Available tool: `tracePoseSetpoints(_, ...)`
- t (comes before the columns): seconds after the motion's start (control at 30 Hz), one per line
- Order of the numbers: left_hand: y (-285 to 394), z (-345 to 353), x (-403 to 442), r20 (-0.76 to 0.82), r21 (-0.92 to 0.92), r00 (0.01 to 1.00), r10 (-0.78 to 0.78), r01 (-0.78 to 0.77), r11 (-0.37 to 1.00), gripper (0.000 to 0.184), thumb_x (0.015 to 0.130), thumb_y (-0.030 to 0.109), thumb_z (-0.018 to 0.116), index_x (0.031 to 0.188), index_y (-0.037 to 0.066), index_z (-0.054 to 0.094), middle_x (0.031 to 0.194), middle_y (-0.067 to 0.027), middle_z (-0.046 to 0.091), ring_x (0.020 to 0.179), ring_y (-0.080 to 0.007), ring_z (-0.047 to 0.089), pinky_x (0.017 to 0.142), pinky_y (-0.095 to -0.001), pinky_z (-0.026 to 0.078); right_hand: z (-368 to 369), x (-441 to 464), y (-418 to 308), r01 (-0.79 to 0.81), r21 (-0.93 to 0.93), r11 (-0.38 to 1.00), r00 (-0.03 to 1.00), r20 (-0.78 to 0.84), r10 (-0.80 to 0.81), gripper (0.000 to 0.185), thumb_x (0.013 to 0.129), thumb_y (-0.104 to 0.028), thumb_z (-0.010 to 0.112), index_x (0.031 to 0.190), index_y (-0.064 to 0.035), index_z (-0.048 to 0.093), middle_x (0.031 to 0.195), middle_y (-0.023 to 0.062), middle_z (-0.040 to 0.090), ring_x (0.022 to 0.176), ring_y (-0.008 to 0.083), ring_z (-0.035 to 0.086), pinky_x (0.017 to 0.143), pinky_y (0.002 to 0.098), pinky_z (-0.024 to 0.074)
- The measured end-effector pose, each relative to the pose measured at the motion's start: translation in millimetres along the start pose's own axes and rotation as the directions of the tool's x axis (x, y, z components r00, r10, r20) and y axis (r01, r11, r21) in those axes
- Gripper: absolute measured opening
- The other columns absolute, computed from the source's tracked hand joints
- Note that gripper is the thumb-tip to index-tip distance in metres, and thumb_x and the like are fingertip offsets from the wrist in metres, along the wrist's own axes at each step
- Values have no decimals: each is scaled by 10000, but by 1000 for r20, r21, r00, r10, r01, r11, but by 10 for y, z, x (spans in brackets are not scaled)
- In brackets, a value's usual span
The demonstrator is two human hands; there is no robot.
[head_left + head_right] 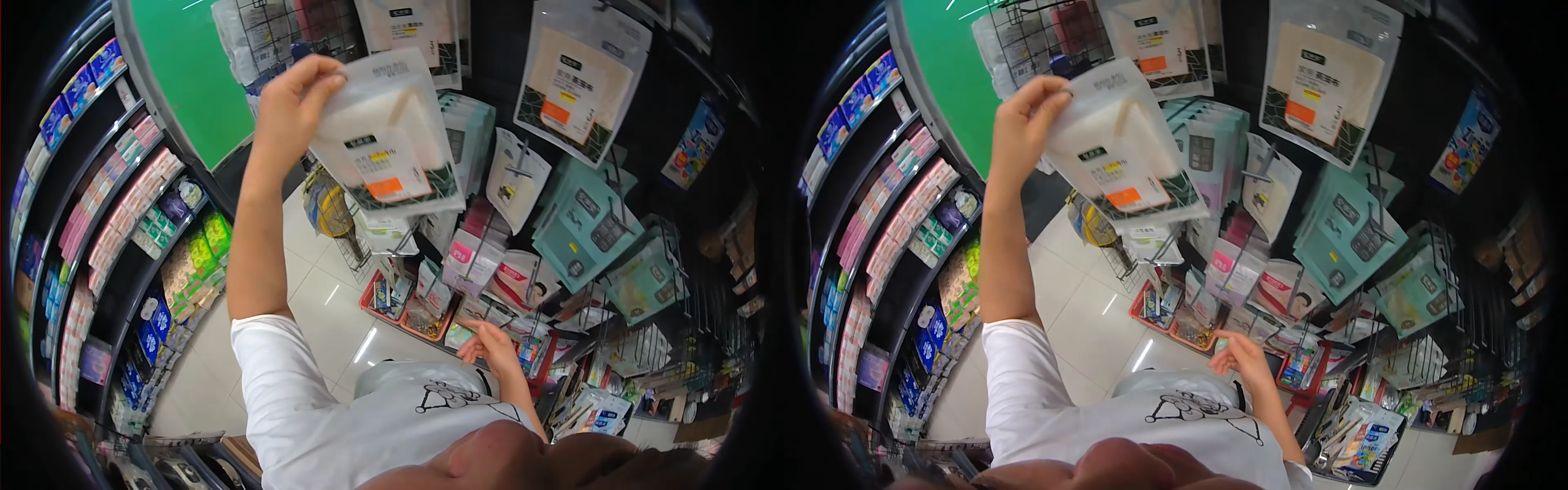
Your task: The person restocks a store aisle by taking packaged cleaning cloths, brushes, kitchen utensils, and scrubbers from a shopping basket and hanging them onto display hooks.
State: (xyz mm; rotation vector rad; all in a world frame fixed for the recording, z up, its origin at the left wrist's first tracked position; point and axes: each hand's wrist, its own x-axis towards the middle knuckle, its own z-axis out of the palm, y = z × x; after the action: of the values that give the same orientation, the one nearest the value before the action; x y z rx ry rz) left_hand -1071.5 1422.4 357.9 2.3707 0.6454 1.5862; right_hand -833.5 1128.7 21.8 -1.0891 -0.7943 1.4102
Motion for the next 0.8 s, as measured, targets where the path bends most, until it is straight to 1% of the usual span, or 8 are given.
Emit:
tracePoseSetpoints(0.13, -265, -210, 517, -49, 141, 985, 165, -157, 977, 167, 905, 141, 633, 996, 4, 660, 838, -4, 667, 787, -68, 585, 718, -223, 466, -102, 45, 68, -88, 59, 994, 993, -72, 92, 355, 1045, -287, 420, 1219, -16, 570, 813, 173, 693, 644, 169, 636, 609, 269, 508)
tracePoseSetpoints(0.27, -417, -239, 1010, -36, 122, 980, 195, -189, 974, 212, 901, 167, 635, 1043, 14, 674, 909, -36, 685, 808, -88, 604, 727, -231, 469, -103, 239, 3, -87, 2, 996, 991, -99, 87, 371, 1034, -300, 443, 1177, 17, 571, 824, 184, 691, 635, 183, 644, 607, 277, 520)
tracePoseSetpoints(0.37, -371, -157, 1296, -99, -103, 987, 127, -137, 985, 189, 850, 75, 653, 1013, -22, 646, 847, -70, 675, 764, -125, 610, 705, -260, 487, -63, 349, 10, -52, 5, 999, 994, -97, 52, 358, 1031, -283, 453, 1160, 26, 578, 823, 173, 691, 645, 181, 648, 605, 275, 521)
tracePoseSetpoints(0.47, -387, -82, 1522, -107, -60, 980, 169, -176, 983, 187, 849, 66, 647, 1009, -32, 643, 847, -60, 675, 766, -109, 602, 697, -255, 482, -71, 381, 101, -47, 9, 999, 993, -112, 48, 348, 1028, -272, 461, 1150, 29, 584, 823, 169, 690, 650, 184, 652, 599, 274, 522)
tracePoseSetpoints(0.53, -397, -32, 1615, -149, -136, 974, 174, -194, 971, 152, 845, 63, 649, 964, -32, 657, 825, -45, 679, 741, -96, 596, 674, -249, 477, -116, 367, 181, -50, 18, 999, 991, -127, 52, 345, 1027, -270, 464, 1148, 29, 586, 823, 169, 689, 651, 187, 653, 595, 274, 522)
tracePoseSetpoints(0.6, -430, -27, 1674, -206, -195, 976, 65, -106, 975, 128, 836, 63, 663, 926, -28, 675, 801, -36, 682, 714, -91, 601, 657, -239, 477, -183, 320, 235, -58, 5, 998, 983, -174, 58, 338, 1024, -262, 470, 1140, 32, 589, 826, 174, 688, 650, 194, 655, 593, 278, 525)
tracePoseSetpoints(0.67, -477, -2, 1686, -206, -177, 975, 87, -125, 976, 118, 829, 60, 673, 909, -22, 700, 794, -37, 689, 701, -94, 609, 656, -228, 482, -203, 246, 232, -47, 54, 997, 979, -194, 57, 333, 1023, -258, 473, 1136, 32, 591, 828, 175, 687, 651, 198, 655, 595, 279, 527)
tracePoseSetpoints(0.8, -502, 42, 1703, -194, -314, 981, 9, -71, 947, 143, 833, 65, 680, 945, -16, 717, 818, -37, 698, 724, -98, 619, 682, -233, 494, -285, 215, 346, -29, 138, 990, 971, -231, 61, 309, 1023, -254, 480, 1121, 10, 606, 823, 168, 690, 633, 187, 654, 576, 270, 516)
